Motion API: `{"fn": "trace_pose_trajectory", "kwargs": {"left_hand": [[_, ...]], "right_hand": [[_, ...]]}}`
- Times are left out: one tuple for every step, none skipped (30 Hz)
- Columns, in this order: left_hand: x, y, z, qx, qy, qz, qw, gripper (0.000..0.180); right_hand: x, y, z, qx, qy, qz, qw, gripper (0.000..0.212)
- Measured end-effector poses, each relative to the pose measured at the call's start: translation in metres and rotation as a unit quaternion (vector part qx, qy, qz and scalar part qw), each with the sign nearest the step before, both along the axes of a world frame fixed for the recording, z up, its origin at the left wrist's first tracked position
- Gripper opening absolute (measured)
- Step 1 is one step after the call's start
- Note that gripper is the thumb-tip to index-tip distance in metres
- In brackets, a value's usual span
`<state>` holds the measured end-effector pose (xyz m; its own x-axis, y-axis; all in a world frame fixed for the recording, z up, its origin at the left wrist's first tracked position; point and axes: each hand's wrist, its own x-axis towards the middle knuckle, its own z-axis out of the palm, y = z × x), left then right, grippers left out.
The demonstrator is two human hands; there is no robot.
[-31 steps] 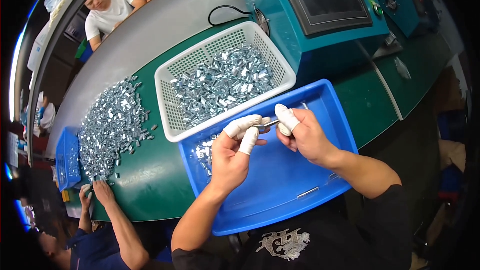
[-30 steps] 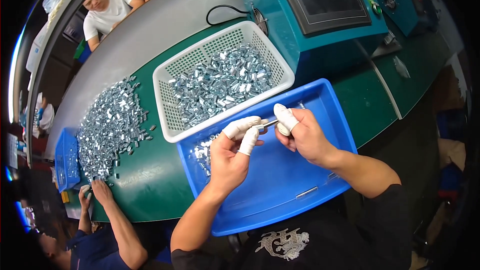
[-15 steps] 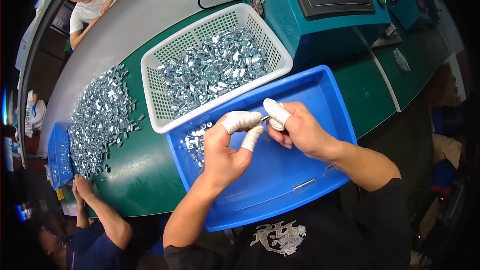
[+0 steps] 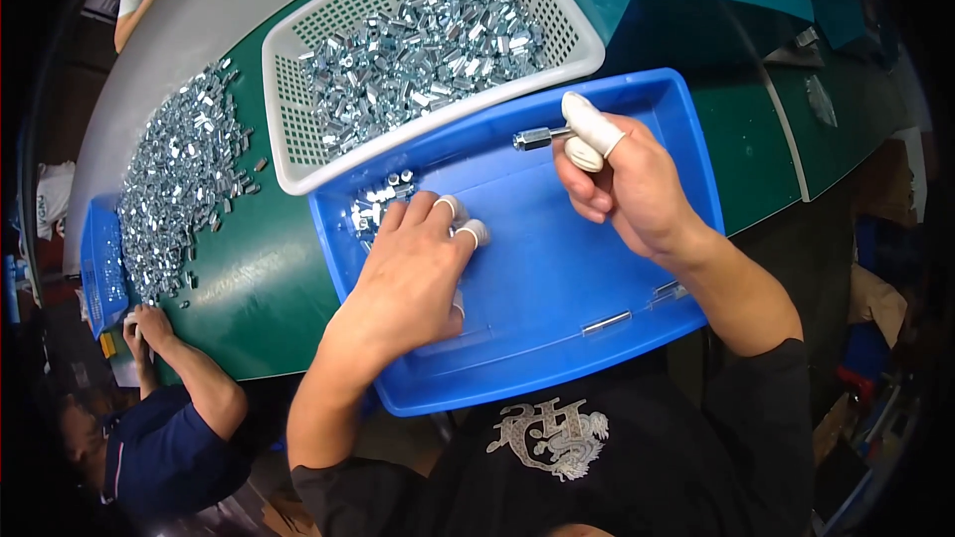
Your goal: Assembling small metal pins and rings at an industrial workstation.
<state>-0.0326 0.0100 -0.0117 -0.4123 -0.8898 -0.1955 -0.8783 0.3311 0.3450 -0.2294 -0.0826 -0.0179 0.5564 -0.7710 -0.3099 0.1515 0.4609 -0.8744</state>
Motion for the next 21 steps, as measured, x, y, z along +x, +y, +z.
{"fn": "trace_pose_trajectory", "kwargs": {"left_hand": [[0.002,0.002,-0.004,-0.029,-0.008,0.001,1.000,0.043],[0.003,0.004,-0.008,-0.058,-0.017,0.002,0.998,0.044],[0.003,0.004,-0.011,-0.056,-0.017,0.003,0.998,0.044],[0.002,0.003,-0.014,-0.056,-0.023,0.008,0.998,0.042],[0.002,0.002,-0.015,-0.056,-0.028,0.013,0.998,0.040],[0.001,0.001,-0.016,-0.057,-0.027,0.013,0.998,0.040],[0.000,0.000,-0.016,-0.062,-0.033,0.003,0.998,0.034],[-0.001,0.000,-0.016,-0.069,-0.038,-0.006,0.997,0.029],[-0.003,-0.001,-0.017,-0.073,-0.037,-0.007,0.997,0.029],[-0.005,-0.002,-0.020,-0.082,-0.040,-0.020,0.996,0.023],[-0.009,-0.002,-0.021,-0.092,-0.043,-0.033,0.994,0.018],[-0.014,-0.001,-0.023,-0.095,-0.042,-0.035,0.994,0.018],[-0.022,0.000,-0.024,-0.069,-0.016,-0.053,0.996,0.016],[-0.029,0.001,-0.026,-0.043,0.010,-0.072,0.996,0.014],[-0.034,0.002,-0.026,-0.061,0.031,-0.097,0.993,0.015],[-0.034,0.001,-0.022,-0.061,0.030,-0.096,0.993,0.015],[-0.034,0.000,-0.014,-0.010,0.103,-0.051,0.993,0.019],[-0.034,-0.002,-0.005,0.042,0.177,-0.010,0.983,0.023],[-0.032,-0.006,0.000,-0.001,0.241,0.078,0.967,0.029],[-0.030,-0.009,-0.004,-0.045,0.320,0.130,0.938,0.029],[-0.027,-0.011,-0.002,-0.013,0.403,0.213,0.890,0.028]], "right_hand": [[0.001,0.000,0.001,0.002,-0.001,0.001,1.000,0.038],[0.001,0.000,0.001,0.005,-0.002,0.003,1.000,0.038],[0.001,0.000,0.001,-0.002,-0.002,0.006,1.000,0.038],[0.001,0.000,0.001,-0.011,-0.002,0.009,1.000,0.039],[0.001,0.001,0.001,-0.010,-0.002,0.009,1.000,0.039],[0.001,0.001,0.001,-0.007,0.000,0.009,1.000,0.039],[0.000,0.002,0.001,-0.005,0.002,0.009,1.000,0.039],[0.000,0.003,0.001,-0.007,0.003,0.008,1.000,0.039],[0.001,0.003,0.000,-0.004,0.004,0.010,1.000,0.039],[0.001,0.003,0.000,-0.001,0.006,0.012,1.000,0.039],[0.002,0.003,-0.001,0.001,0.003,0.013,1.000,0.040],[0.001,0.003,-0.002,-0.002,0.004,0.011,1.000,0.040],[0.001,0.003,-0.003,0.002,0.002,0.015,1.000,0.040],[0.001,0.003,-0.004,0.006,0.001,0.019,1.000,0.040],[0.001,0.003,-0.003,0.005,0.000,0.019,1.000,0.040],[0.000,0.003,-0.003,0.007,0.003,0.020,1.000,0.039],[0.000,0.002,-0.003,0.011,0.007,0.021,1.000,0.039],[-0.001,0.003,-0.003,0.010,0.007,0.018,1.000,0.039],[-0.001,0.003,-0.003,0.002,0.005,0.022,1.000,0.039],[-0.001,0.003,-0.003,-0.005,0.003,0.026,1.000,0.039],[0.000,0.003,-0.003,-0.005,0.002,0.027,1.000,0.039]]}}
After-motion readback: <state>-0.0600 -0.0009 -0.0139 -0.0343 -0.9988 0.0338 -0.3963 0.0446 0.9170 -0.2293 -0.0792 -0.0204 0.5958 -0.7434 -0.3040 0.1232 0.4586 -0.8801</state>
